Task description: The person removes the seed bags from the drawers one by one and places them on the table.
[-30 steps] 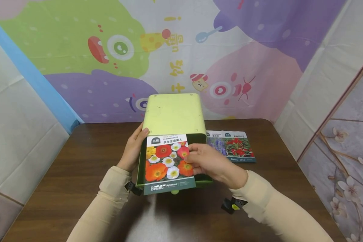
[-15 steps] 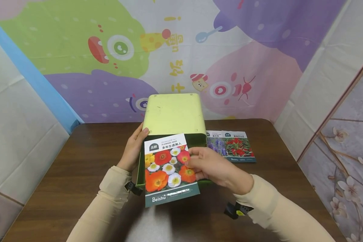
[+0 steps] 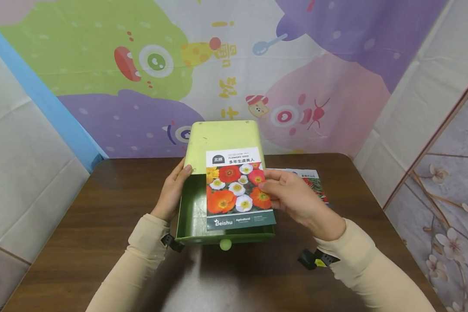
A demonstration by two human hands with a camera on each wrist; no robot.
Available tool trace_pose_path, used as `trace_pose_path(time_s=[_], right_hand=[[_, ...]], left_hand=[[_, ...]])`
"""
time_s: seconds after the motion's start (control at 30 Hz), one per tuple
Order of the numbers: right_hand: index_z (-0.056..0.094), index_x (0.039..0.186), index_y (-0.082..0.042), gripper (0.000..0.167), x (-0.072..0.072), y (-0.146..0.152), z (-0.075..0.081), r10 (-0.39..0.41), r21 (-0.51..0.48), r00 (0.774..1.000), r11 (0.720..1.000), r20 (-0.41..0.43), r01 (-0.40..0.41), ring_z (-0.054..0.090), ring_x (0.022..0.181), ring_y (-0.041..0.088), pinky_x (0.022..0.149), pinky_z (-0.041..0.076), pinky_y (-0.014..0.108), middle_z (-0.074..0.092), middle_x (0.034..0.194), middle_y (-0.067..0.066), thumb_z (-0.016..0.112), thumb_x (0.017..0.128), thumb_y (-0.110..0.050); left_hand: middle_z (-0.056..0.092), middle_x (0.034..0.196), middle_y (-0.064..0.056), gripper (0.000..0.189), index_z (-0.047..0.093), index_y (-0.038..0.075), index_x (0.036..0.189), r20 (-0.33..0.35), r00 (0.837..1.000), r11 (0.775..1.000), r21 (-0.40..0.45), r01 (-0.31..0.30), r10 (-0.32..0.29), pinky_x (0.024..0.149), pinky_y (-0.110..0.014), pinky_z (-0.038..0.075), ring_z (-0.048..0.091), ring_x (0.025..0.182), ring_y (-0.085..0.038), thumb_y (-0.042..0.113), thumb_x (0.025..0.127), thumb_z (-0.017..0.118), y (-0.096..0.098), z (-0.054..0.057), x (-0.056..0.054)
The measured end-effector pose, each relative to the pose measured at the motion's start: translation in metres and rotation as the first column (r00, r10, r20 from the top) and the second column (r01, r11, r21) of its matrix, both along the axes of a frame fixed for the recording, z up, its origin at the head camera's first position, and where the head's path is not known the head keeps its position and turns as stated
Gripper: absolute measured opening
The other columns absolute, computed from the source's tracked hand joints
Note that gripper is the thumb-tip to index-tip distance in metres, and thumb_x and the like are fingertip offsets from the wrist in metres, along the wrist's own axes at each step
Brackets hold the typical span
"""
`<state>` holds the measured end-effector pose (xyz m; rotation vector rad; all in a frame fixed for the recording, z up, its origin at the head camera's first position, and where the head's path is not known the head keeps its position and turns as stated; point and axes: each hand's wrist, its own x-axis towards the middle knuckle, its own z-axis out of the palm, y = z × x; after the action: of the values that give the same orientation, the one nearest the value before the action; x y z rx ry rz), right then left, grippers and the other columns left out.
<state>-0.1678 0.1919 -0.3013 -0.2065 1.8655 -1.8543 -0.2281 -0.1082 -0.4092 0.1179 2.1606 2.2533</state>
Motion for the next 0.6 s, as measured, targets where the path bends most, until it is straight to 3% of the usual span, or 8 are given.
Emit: trace_pose_path(time_s=[0.2,0.33,0.6], right_hand=[[0.039,0.142,0.001,0.053,-0.01,0.018,0.006,-0.142,0.024,0.99,0.989,-0.024,0.143,0.073,0.085,0.015,0.074,0.06,0.032,0.072,0.099,-0.003,0.058,0.1,-0.024],[0.047,0.133,-0.004,0.041,-0.019,0.032,0.005,-0.228,-0.008,0.973,0.974,-0.032,0.228,0.072,0.076,0.012,0.062,0.058,0.024,0.073,0.092,-0.005,0.06,0.099,-0.023],[0.065,0.102,-0.022,0.007,-0.042,0.064,-0.009,-0.382,-0.117,0.924,0.916,0.033,0.383,0.071,0.072,0.012,0.064,0.06,0.028,0.072,0.084,-0.006,0.062,0.097,-0.02]], left_hand=[[0.026,0.161,0.005,0.067,0.025,0.032,0.155,-0.02,1.0,1.0,-0.028,0.001,-0.002,0.118,-0.045,0.031,0.027,0.148,-0.019,0.051,0.097,0.054,0.0,0.0,0.0],[0.026,0.161,0.005,0.068,0.025,0.032,0.155,-0.02,1.0,1.0,-0.02,0.005,-0.006,0.117,-0.045,0.032,0.028,0.147,-0.019,0.051,0.097,0.054,0.0,0.001,0.002],[0.024,0.161,0.007,0.07,0.023,0.032,0.156,-0.025,1.0,1.0,-0.029,0.01,-0.011,0.119,-0.045,0.029,0.024,0.149,-0.018,0.053,0.097,0.054,0.0,0.002,0.002]])
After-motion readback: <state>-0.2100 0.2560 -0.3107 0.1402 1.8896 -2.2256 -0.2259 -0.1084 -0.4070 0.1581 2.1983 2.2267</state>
